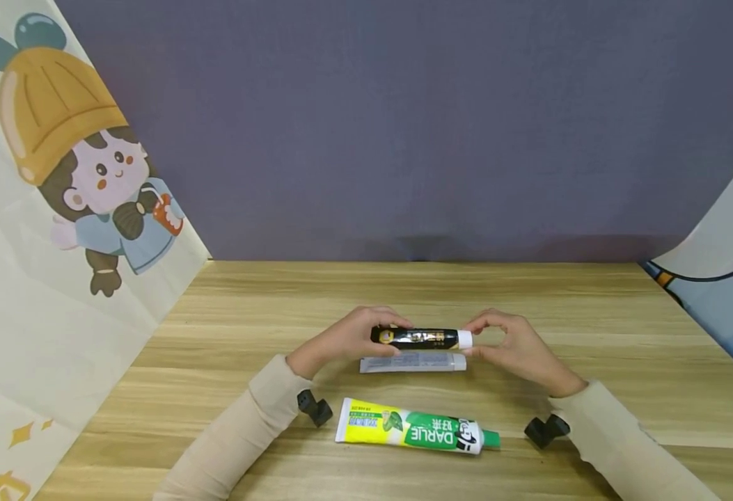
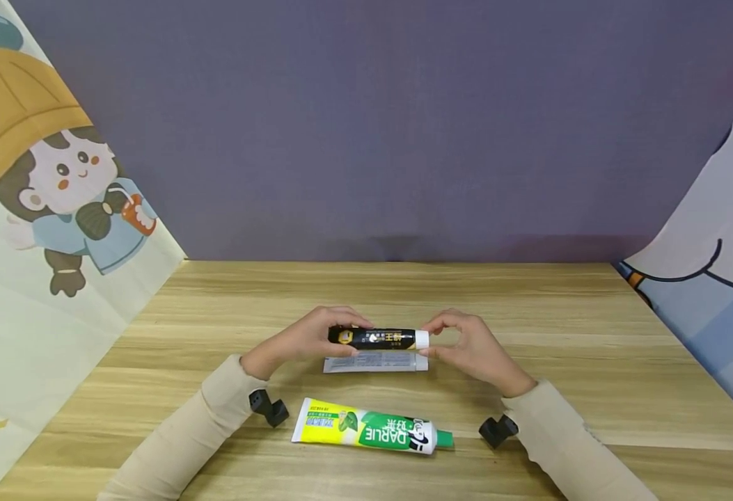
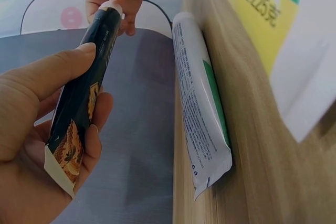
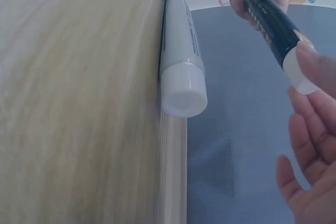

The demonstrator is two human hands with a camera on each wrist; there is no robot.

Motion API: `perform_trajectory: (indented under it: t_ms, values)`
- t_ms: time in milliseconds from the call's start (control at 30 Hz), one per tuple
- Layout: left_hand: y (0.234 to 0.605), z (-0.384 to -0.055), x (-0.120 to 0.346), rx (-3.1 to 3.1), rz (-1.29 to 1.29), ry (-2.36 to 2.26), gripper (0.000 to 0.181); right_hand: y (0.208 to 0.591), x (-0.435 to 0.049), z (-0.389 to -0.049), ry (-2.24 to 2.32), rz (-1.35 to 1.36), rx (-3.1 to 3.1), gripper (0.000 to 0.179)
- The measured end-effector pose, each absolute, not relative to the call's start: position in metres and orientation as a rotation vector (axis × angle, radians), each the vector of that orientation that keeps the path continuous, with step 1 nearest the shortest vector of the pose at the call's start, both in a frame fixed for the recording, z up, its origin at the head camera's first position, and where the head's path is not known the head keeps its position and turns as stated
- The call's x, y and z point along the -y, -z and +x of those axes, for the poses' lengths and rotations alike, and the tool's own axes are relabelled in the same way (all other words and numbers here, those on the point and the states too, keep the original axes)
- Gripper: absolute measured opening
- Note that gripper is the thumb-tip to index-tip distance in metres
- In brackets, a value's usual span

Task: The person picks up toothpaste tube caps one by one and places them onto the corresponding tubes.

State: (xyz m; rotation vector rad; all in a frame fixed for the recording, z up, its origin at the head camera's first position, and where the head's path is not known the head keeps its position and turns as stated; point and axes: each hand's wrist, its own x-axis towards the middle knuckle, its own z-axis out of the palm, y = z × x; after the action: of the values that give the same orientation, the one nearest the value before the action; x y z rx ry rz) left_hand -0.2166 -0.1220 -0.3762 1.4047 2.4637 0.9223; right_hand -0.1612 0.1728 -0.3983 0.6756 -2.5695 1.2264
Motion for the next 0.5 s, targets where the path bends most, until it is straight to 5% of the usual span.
perform_trajectory:
  t_ms: [500]
  values:
    - [0.3749,-0.2151,0.121,-2.477,1.411,-0.904,0.046,0.3971,-0.1725,-0.161,-1.213,0.636,2.634,0.019]
